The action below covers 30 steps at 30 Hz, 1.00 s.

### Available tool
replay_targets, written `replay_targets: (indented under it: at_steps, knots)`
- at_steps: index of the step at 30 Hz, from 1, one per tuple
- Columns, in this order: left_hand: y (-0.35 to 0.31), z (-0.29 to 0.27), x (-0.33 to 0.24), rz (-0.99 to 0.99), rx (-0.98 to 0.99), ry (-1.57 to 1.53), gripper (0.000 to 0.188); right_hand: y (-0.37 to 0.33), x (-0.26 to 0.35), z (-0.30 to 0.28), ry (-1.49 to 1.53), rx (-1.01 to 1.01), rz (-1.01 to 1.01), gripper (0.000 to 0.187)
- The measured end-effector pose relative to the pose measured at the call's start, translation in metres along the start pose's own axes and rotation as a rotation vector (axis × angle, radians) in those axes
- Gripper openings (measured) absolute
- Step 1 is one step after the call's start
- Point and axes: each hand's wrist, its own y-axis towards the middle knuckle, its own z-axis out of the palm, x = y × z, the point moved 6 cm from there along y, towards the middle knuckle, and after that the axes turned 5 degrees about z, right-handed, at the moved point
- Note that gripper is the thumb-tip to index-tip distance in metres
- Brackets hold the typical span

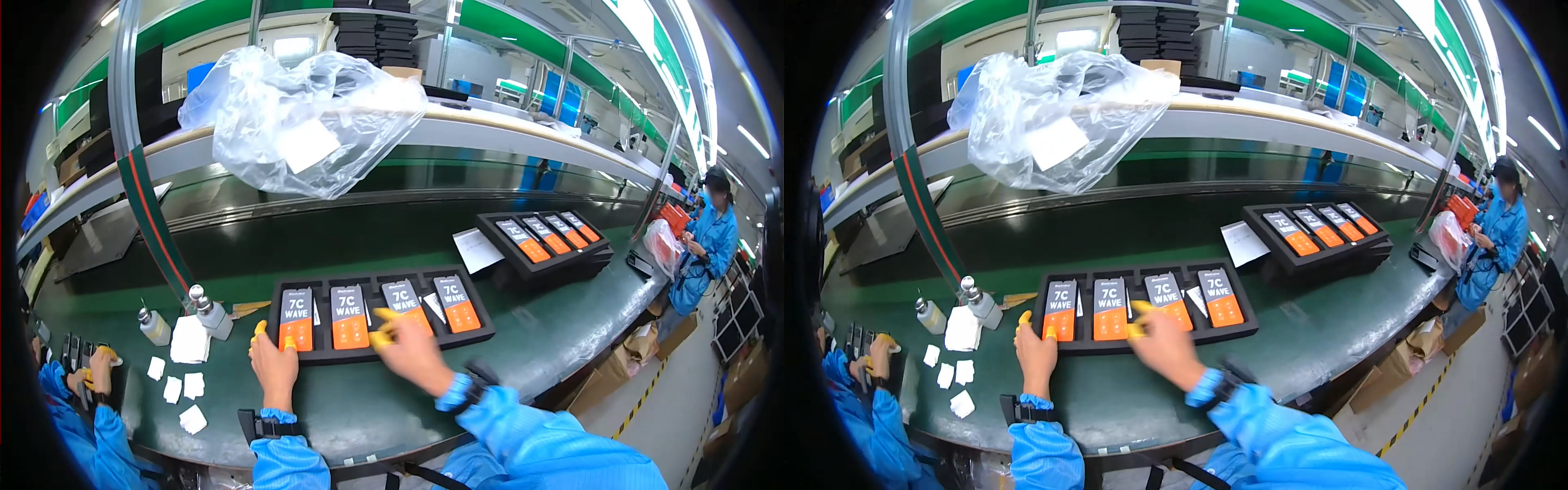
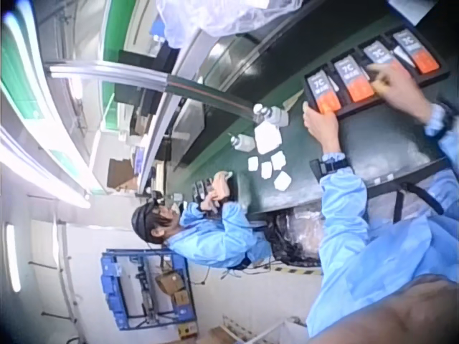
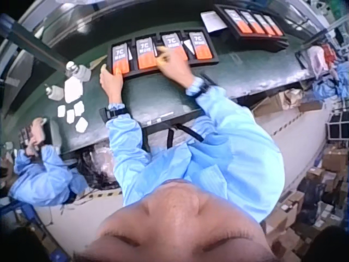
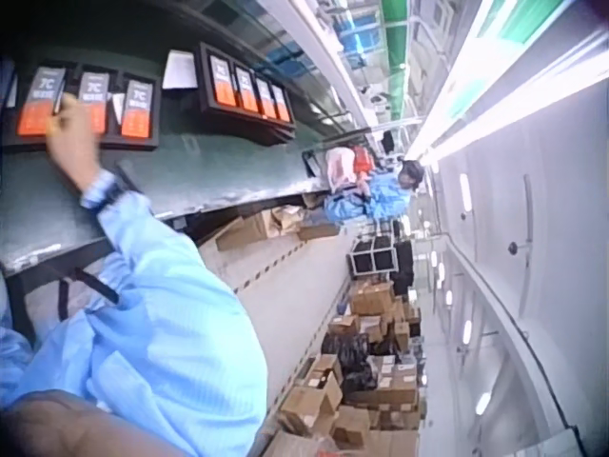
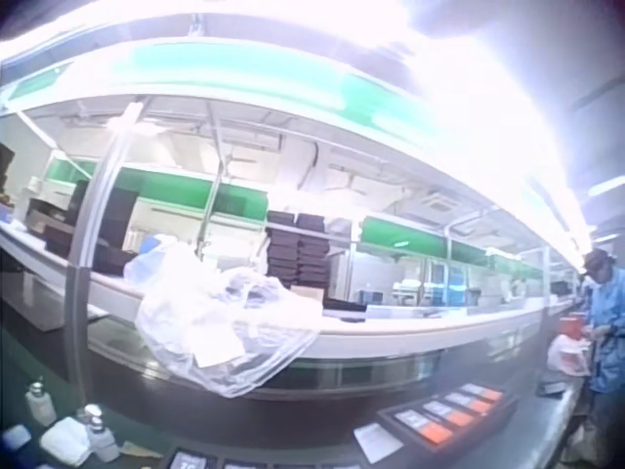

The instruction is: The recorder is inspecting and organizing handheld electronic devices and their screen protectors/cases at an assembly workbench.

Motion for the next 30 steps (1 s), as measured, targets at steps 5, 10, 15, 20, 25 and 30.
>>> replay_targets:
  at_steps: [5, 10, 15, 20, 25, 30]
  knots:
    - [0.002, -0.004, -0.001, -0.049, -0.028, 0.19, 0.045, -0.041, -0.132, -0.15, -0.421, -0.434, 0.372, 0.039]
    - [0.015, -0.001, 0.022, -0.006, -0.018, 0.258, 0.034, -0.028, -0.147, -0.142, -0.197, -0.066, 0.738, 0.073]
    - [0.047, 0.009, 0.098, -0.362, 0.426, -0.518, 0.04, -0.024, -0.111, -0.161, 0.398, 0.177, 0.651, 0.077]
    - [-0.041, -0.076, -0.002, -0.48, 0.287, -0.816, 0.038, -0.041, -0.057, -0.258, 0.743, 0.046, 0.459, 0.051]
    - [-0.041, -0.062, -0.069, -0.142, 0.356, -0.782, 0.041, -0.017, -0.108, -0.334, 1.048, -0.43, 0.232, 0.033]
    - [-0.017, 0.062, -0.261, 0.272, 0.329, -0.845, 0.018, 0.03, -0.211, -0.427, 0.692, -1.104, 0.046, 0.029]
